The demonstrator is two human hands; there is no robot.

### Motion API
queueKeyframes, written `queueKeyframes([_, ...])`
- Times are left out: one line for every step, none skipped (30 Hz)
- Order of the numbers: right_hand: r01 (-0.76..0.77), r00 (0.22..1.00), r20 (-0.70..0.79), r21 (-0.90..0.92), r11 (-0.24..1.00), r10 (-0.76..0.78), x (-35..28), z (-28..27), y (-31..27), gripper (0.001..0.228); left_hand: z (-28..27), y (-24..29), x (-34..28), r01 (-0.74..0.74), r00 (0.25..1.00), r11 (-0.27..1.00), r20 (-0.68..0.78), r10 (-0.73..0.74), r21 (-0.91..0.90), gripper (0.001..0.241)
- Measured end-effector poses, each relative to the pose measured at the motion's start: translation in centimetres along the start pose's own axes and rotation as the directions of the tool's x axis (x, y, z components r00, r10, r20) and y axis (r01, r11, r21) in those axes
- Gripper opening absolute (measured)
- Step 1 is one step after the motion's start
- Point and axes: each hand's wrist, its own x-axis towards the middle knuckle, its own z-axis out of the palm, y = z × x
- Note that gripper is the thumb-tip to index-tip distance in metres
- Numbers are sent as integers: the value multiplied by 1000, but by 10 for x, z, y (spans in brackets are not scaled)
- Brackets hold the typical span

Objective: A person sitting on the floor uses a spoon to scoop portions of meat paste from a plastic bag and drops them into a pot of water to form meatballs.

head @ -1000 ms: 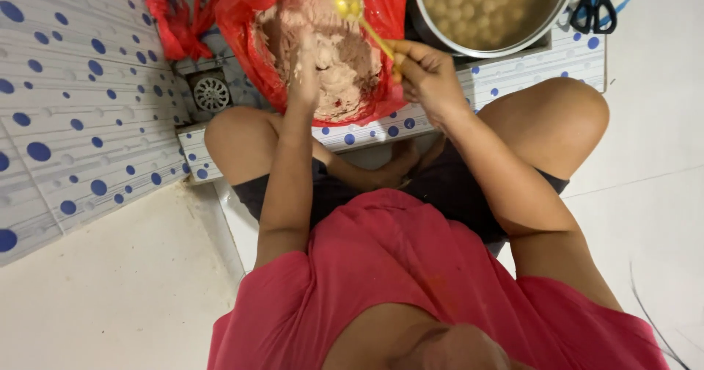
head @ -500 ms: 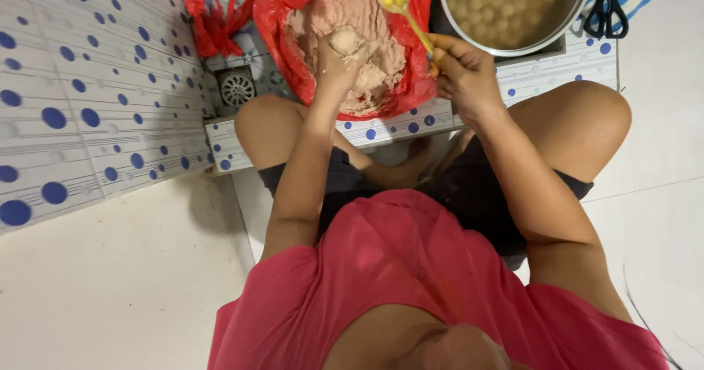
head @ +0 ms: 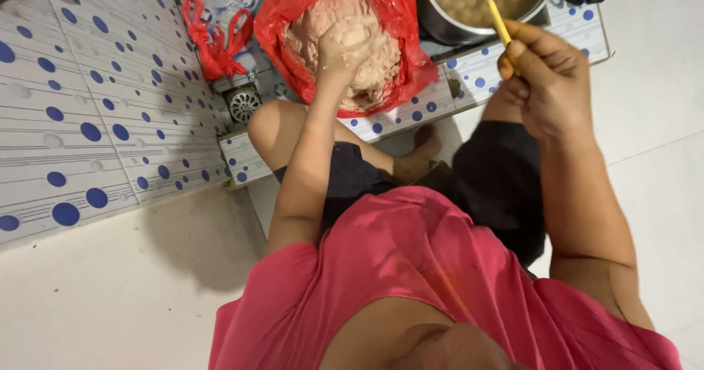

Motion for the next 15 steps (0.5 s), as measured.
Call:
queueKeyframes([-11,1000,-20,34,999,12,1,-2,4,29,0,-9,3,-80,997,997,-20,80,-13,40])
queueKeyframes([-22,999,-40,68,997,24,3,-4,9,28,0,-17,7,-160,987,987,-40,158,-24,35])
queueKeyframes([-20,999,-29,66,998,22,4,-3,10,28,1,-24,11,-164,985,986,-51,163,-25,35])
queueKeyframes([-32,999,5,60,998,32,6,-3,11,29,2,-32,15,-120,986,992,-112,123,34,41])
queueKeyframes([-47,998,41,55,997,45,7,-2,14,30,2,-40,17,-68,981,994,-177,83,91,47])
queueKeyframes([-48,998,54,55,997,45,11,-2,14,30,3,-41,18,-69,978,993,-190,85,92,47])
queueKeyframes([-63,997,57,40,997,61,13,-1,14,29,5,-43,17,-24,975,996,-217,41,81,47])
queueKeyframes([-78,995,60,24,997,76,15,-1,14,29,8,-45,16,21,970,998,-242,-4,67,47])
queueKeyframes([-76,994,75,22,997,74,18,-3,20,29,8,-45,15,17,967,998,-257,0,66,47])
queueKeyframes([-76,995,69,61,995,72,21,-4,25,27,8,-45,14,-25,972,996,-232,45,85,38])
queueKeyframes([-70,996,66,98,993,64,28,-5,29,26,8,-42,16,-75,974,992,-207,95,102,35])
queueKeyframes([-63,995,83,94,994,55,31,-5,32,26,9,-37,15,-85,969,991,-223,106,101,35])
queueKeyframes([-75,994,88,110,991,66,33,-6,35,27,11,-32,15,-92,981,996,-174,89,-8,30])
queueKeyframes([-88,993,93,125,988,76,37,-7,39,28,12,-28,15,-93,989,989,-121,79,-116,25])
queueKeyframes([-82,992,110,119,989,69,41,-8,41,28,13,-31,18,-105,987,987,-137,89,-120,25])
